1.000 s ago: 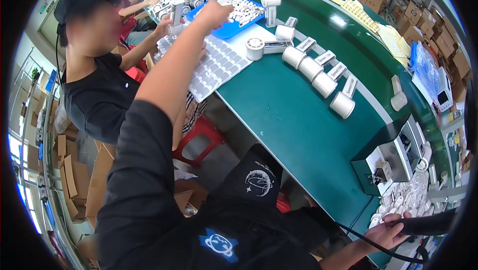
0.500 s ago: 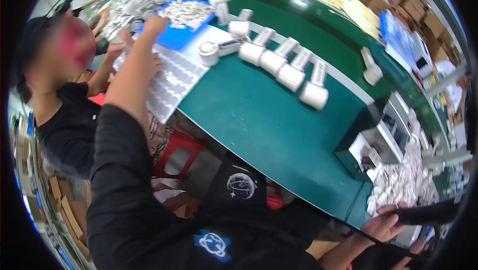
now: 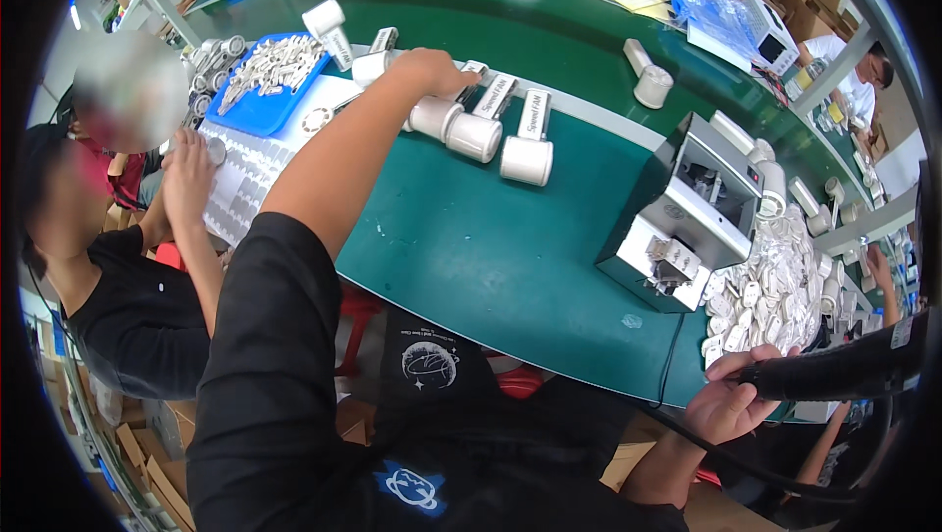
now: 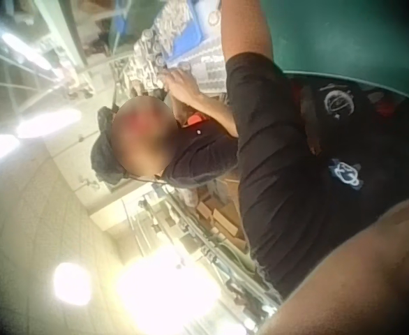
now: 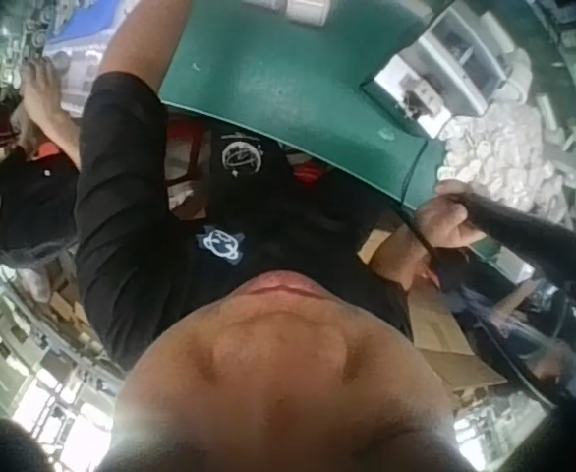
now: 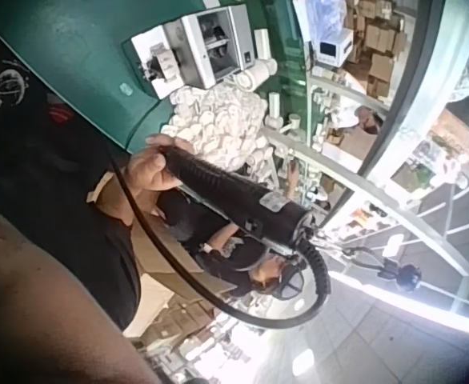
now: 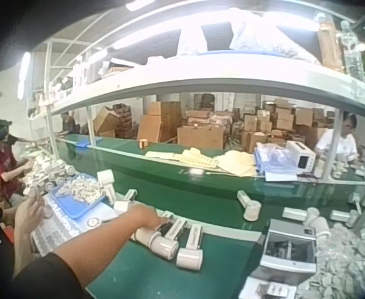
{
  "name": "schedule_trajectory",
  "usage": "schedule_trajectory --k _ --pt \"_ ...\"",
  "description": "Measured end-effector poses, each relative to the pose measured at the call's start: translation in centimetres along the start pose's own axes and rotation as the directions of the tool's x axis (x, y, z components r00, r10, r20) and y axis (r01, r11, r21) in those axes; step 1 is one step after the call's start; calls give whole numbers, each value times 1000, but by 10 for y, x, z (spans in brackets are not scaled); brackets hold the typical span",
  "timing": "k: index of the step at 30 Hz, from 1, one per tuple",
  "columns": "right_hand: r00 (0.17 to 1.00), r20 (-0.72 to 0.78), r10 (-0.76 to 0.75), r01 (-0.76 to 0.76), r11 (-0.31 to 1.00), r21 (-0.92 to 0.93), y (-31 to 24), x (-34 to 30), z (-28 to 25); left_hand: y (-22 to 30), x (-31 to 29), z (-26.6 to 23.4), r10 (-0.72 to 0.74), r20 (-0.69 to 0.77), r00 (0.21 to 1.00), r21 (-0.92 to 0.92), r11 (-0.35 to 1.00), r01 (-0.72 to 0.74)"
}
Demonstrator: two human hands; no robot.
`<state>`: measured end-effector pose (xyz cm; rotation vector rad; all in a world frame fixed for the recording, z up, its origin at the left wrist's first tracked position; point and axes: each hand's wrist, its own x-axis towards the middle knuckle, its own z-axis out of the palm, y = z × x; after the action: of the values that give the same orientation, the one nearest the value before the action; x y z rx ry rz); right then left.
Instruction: Assembling small electronic component housings at a factory assembly line.
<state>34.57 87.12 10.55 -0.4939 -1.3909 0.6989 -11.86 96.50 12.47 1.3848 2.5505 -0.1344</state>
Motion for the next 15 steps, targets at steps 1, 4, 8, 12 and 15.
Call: schedule_trajectory --k 1,4,8,12,15 --pt "1000 -7 2 -2 1000 -2 0 1 -1 5 3 -1 5 1 1000 6 1000 -5" --pt "1000 -21 6 -6 1000 -10 -3 1 -5 3 18 8 55 147 988 -43 998 -49" --pt "998 -63 17 -18 1000 -17 -2 4 -13 -12 40 17 -51 113 992 -165 984 69" --pt "998 -57 6 -7 1000 -19 0 6 -19 -8 43 25 -70 114 991 -195 977 91" --pt "999 -35 -17 17 1000 5 3 5 -21 -1 34 33 -73 -50 996 47 996 75"
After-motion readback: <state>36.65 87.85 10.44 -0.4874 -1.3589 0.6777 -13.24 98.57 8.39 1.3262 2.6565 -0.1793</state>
